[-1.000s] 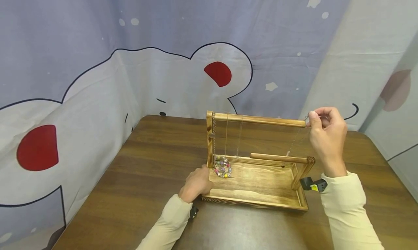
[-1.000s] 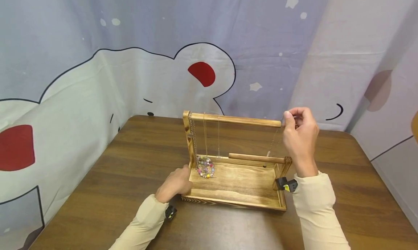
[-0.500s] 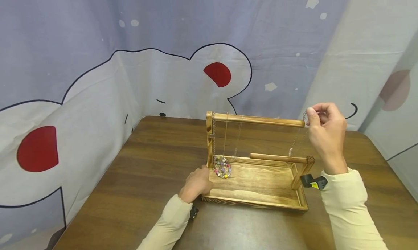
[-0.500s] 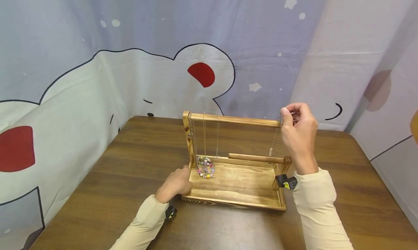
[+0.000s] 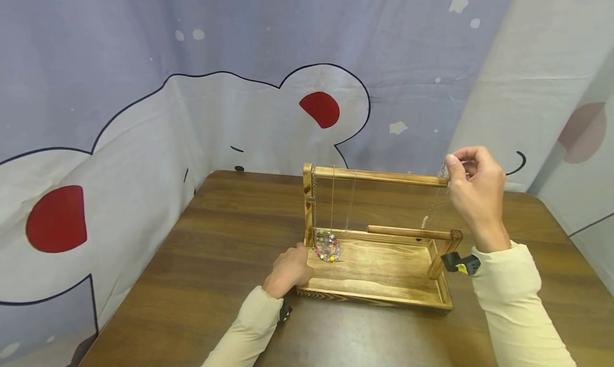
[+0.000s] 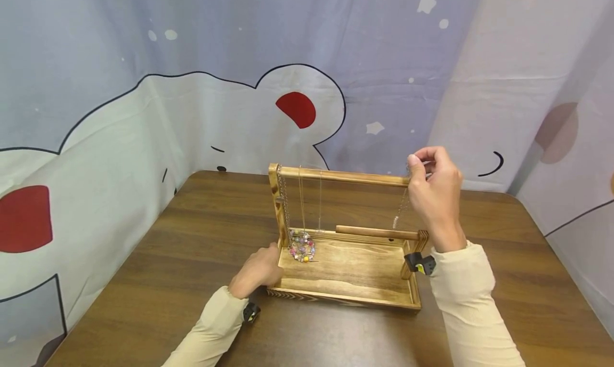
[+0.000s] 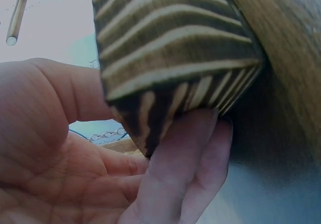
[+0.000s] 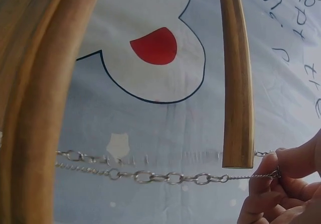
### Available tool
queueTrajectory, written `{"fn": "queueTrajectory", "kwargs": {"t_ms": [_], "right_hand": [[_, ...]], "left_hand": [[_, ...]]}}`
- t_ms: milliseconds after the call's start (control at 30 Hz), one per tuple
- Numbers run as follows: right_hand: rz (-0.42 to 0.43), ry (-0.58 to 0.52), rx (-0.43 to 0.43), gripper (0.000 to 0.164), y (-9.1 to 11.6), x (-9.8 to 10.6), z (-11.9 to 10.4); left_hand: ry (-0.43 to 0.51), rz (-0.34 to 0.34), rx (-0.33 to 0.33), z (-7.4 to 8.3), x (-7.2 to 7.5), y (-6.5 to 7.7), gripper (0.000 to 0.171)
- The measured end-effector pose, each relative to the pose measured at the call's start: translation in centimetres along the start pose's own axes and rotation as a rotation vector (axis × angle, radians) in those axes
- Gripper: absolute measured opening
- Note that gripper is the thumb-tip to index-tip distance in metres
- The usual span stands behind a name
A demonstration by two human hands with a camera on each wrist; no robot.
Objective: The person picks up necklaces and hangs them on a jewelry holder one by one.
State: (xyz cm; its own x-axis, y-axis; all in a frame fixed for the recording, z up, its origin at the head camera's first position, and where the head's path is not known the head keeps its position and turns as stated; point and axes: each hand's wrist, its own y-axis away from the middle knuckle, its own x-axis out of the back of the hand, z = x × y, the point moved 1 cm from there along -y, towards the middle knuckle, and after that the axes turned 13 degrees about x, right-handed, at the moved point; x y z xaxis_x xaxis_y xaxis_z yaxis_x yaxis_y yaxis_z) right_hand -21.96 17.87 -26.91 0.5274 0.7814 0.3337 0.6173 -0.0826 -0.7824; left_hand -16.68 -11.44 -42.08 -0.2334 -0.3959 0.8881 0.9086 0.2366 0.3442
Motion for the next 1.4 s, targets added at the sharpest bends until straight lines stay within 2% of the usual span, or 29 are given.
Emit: {"fn": "queueTrajectory", "kwargs": {"t_ms": [233, 500, 833, 1400], "right_hand": [[-0.037, 0.010, -0.035, 0.014, -0.5, -0.2, -0.1], [-0.030, -0.002, -0.031, 0.015, -0.2, -0.3, -0.8], [-0.047, -0.033, 0.049, 0.013, 0.5, -1.2, -2.4], [-0.117, -0.127, 0.116, 0.009, 1.6, -3.9, -3.9]], "left_hand": [[0.005, 0.001, -0.003, -0.1, -0.1, -0.2, 0.055], [0.008, 0.003, -0.001, 0.0, -0.1, -0.2, 0.051], [0.005, 0.006, 0.004, -0.1, -0.2, -0.3, 0.051], [0.008, 0.018, 0.001, 0.0, -0.2, 0.0, 0.053]]}}
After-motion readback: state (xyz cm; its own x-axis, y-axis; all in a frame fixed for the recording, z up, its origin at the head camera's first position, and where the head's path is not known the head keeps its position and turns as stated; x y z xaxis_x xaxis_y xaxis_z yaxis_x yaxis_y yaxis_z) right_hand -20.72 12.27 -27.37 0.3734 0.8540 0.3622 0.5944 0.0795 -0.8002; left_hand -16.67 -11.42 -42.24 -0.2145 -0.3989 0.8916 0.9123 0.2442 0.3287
